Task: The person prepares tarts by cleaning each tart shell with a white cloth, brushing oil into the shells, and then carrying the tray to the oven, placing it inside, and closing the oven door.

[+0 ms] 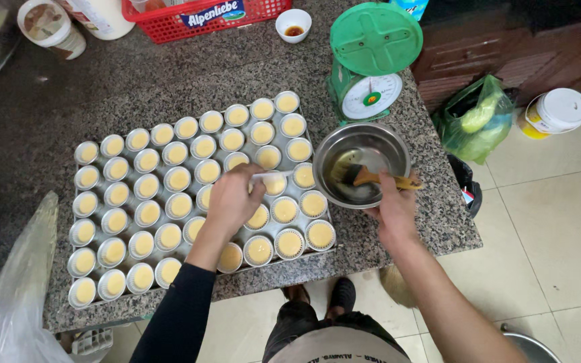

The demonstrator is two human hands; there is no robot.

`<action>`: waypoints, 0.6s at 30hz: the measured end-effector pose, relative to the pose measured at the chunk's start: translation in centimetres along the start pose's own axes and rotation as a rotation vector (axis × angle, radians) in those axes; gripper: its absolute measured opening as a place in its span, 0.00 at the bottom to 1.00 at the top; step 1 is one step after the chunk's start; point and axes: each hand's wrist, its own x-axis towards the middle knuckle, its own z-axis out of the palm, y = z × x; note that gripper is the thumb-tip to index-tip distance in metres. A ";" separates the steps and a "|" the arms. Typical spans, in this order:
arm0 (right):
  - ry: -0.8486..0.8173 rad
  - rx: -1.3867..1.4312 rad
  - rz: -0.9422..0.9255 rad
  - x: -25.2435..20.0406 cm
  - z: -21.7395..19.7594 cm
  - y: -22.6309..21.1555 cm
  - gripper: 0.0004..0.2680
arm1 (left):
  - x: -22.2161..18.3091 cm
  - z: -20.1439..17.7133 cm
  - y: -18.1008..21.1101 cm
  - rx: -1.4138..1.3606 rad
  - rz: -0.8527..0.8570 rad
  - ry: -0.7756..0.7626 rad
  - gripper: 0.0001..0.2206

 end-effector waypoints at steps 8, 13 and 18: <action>-0.021 0.040 -0.036 -1.1 0.6 -1.1 0.19 | -2.2 -2.0 0.5 -0.017 0.196 0.073 0.11; -0.015 0.003 0.011 -1.2 0.5 -1.2 0.20 | -4.5 -1.2 1.7 -0.021 0.181 0.003 0.10; -0.039 0.021 -0.030 -1.0 -0.1 -0.4 0.20 | -4.6 0.5 2.0 0.040 0.216 -0.016 0.09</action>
